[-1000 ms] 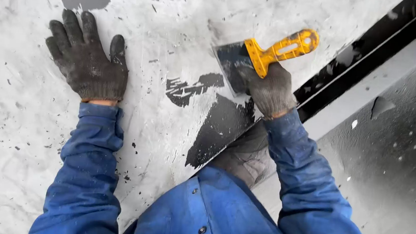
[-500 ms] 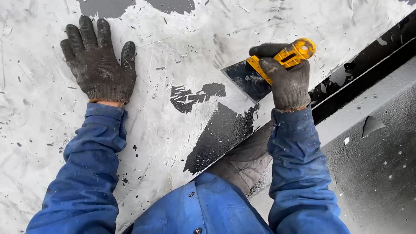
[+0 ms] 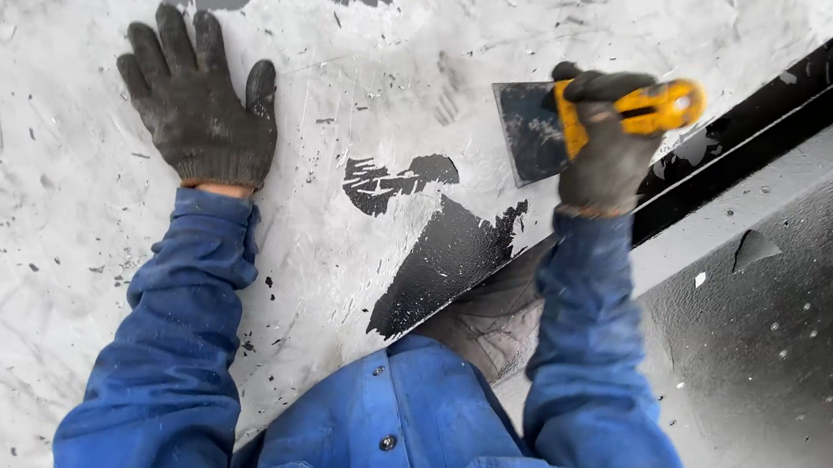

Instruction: Using a hand scraper to remove a black coating or paint from a large flat surface.

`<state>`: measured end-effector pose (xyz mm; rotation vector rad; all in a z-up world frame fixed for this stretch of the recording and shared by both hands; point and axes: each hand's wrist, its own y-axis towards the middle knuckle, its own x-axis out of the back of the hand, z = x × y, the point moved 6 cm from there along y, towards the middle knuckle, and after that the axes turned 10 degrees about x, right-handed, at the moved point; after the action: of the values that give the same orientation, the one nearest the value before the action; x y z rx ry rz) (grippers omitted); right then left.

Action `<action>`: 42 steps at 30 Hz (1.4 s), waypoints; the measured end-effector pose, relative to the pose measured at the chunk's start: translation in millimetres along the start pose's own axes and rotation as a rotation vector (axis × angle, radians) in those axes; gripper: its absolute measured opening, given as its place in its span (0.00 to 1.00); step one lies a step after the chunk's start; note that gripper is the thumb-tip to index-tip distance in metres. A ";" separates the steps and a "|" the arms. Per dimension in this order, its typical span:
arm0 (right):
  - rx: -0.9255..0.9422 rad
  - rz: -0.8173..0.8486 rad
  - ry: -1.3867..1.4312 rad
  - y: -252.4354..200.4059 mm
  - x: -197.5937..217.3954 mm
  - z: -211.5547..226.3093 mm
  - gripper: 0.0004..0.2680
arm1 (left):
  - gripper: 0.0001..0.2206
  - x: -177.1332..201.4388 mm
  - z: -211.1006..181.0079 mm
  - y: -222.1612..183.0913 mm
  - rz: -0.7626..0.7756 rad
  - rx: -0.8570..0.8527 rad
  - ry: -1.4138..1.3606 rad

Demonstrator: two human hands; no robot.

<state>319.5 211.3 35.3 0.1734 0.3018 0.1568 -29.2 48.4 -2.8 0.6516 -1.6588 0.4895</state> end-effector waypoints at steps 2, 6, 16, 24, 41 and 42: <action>0.137 0.237 0.031 -39.0 -49.5 17.3 0.08 | 0.34 -6.3 -0.1 -2.2 0.048 -0.022 -0.024; 0.018 0.094 -0.046 2.0 21.9 -6.9 0.08 | 0.32 6.8 -7.3 0.6 -0.070 -0.063 -0.028; -0.077 0.080 -0.058 -33.7 -14.8 -35.9 0.09 | 0.34 -3.5 -1.8 -1.5 0.037 0.023 0.084; -0.117 0.013 -0.187 -42.2 7.6 -60.3 0.09 | 0.33 -13.7 0.3 5.7 0.052 0.012 0.048; -0.181 0.183 0.228 -67.3 -81.3 -53.6 0.07 | 0.31 -11.0 4.9 4.8 0.108 0.066 0.095; -0.181 0.186 0.228 -45.5 -60.6 -48.2 0.07 | 0.31 -17.0 4.0 7.6 0.106 0.069 0.093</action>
<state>253.3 163.2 -1.8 0.0032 0.4962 0.3882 -35.2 54.1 -19.9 0.5839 -1.5994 0.6466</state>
